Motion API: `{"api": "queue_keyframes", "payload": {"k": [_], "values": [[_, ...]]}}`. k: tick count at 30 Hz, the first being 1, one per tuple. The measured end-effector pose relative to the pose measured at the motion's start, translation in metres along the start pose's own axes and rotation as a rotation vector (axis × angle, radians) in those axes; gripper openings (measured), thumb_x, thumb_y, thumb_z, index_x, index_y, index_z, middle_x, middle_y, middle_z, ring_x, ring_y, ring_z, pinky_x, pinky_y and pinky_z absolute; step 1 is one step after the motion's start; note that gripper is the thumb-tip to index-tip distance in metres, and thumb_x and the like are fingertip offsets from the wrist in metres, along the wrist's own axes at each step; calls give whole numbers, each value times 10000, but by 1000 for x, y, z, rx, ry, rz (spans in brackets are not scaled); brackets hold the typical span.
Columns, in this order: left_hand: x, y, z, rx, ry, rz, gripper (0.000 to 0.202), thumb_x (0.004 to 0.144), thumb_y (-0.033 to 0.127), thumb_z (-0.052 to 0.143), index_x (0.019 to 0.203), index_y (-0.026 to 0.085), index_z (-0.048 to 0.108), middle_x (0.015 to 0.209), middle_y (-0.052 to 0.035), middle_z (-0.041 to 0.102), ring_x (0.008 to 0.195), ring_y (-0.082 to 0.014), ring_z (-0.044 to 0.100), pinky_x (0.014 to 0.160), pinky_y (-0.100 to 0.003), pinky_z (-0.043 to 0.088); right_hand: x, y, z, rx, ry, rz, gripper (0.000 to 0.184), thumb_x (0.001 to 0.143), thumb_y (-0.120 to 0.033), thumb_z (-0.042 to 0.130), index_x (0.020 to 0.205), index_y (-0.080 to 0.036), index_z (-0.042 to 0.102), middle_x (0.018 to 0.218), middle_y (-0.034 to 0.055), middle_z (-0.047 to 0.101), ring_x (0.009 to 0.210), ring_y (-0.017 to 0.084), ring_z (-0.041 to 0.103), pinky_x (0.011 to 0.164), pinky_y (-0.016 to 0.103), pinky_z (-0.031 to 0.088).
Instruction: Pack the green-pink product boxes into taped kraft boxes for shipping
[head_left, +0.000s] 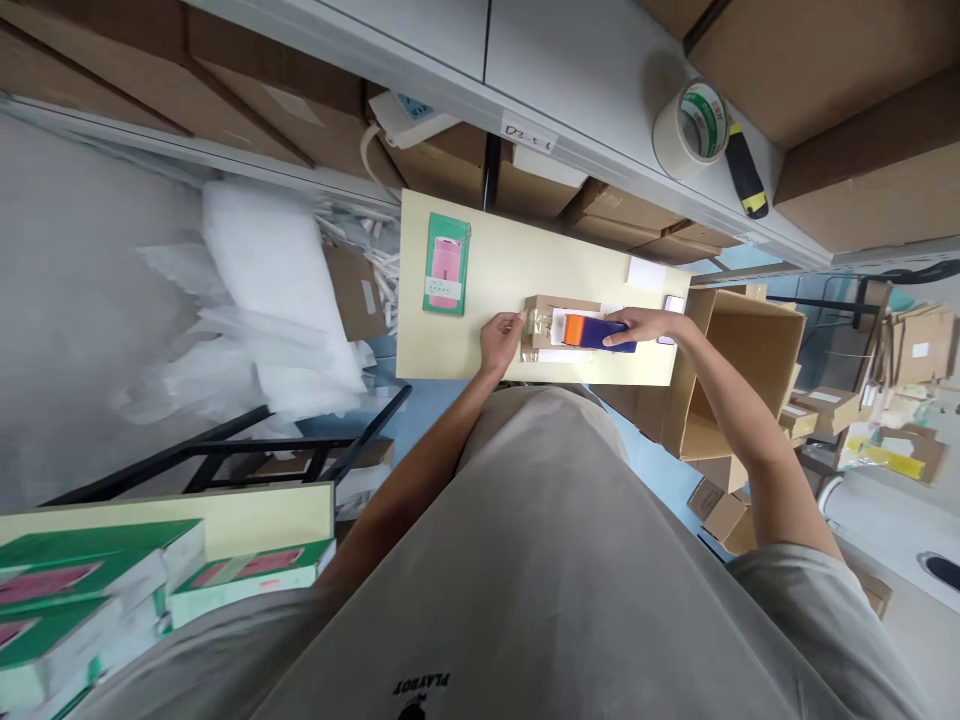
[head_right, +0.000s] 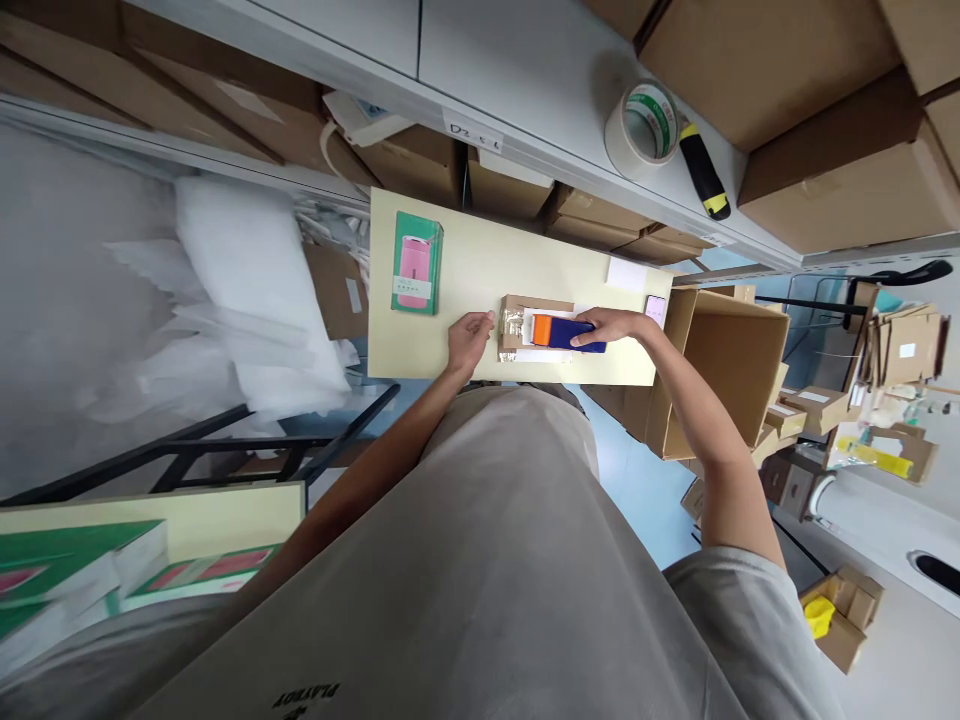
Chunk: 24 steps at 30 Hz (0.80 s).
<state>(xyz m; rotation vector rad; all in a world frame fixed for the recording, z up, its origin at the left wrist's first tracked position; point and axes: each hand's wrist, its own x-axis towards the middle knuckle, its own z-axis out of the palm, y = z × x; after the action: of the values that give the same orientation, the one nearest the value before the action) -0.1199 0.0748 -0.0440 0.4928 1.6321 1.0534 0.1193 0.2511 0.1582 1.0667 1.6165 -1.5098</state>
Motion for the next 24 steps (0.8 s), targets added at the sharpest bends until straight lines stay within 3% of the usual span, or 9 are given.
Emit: {"api": "queue_keyframes", "payload": {"k": [2, 6, 10, 13, 24], "values": [[-7, 14, 3, 45, -5, 79, 246, 925, 463, 827, 904, 224, 775, 947, -61, 833, 912, -223, 768, 862, -321, 585, 2, 4, -1, 4, 0, -6, 679, 813, -728, 894, 1221, -195, 794, 1116, 91, 843, 938, 224, 742, 831, 318, 600], [-14, 30, 12, 159, 55, 77, 148, 909, 352, 853, 899, 212, 806, 951, -67, 849, 858, -228, 762, 855, -338, 584, 8, 10, -3, 1, -13, -28, 618, 827, -722, 917, 1129, -196, 797, 1087, 86, 851, 923, 228, 761, 842, 331, 621], [-17, 27, 15, 230, 173, 55, 194, 908, 403, 870, 984, 228, 837, 987, -57, 863, 848, -235, 768, 900, -364, 592, 15, 16, -7, -2, -33, -57, 589, 800, -716, 964, 1026, -202, 786, 961, 67, 844, 843, 227, 766, 812, 343, 631], [-20, 22, 17, 235, 197, 48, 229, 891, 462, 879, 940, 240, 851, 991, -59, 874, 879, -244, 781, 899, -365, 607, 21, 20, -9, -11, -67, -91, 575, 813, -726, 954, 969, -205, 767, 914, 66, 838, 800, 223, 763, 784, 348, 626], [-19, 17, 34, 321, 404, 19, 125, 860, 316, 834, 890, 202, 878, 972, -90, 867, 891, -248, 774, 885, -363, 619, 52, 33, -10, 3, -217, -234, 585, 852, -802, 881, 886, -233, 749, 848, 83, 837, 876, 284, 799, 847, 395, 638]]}}
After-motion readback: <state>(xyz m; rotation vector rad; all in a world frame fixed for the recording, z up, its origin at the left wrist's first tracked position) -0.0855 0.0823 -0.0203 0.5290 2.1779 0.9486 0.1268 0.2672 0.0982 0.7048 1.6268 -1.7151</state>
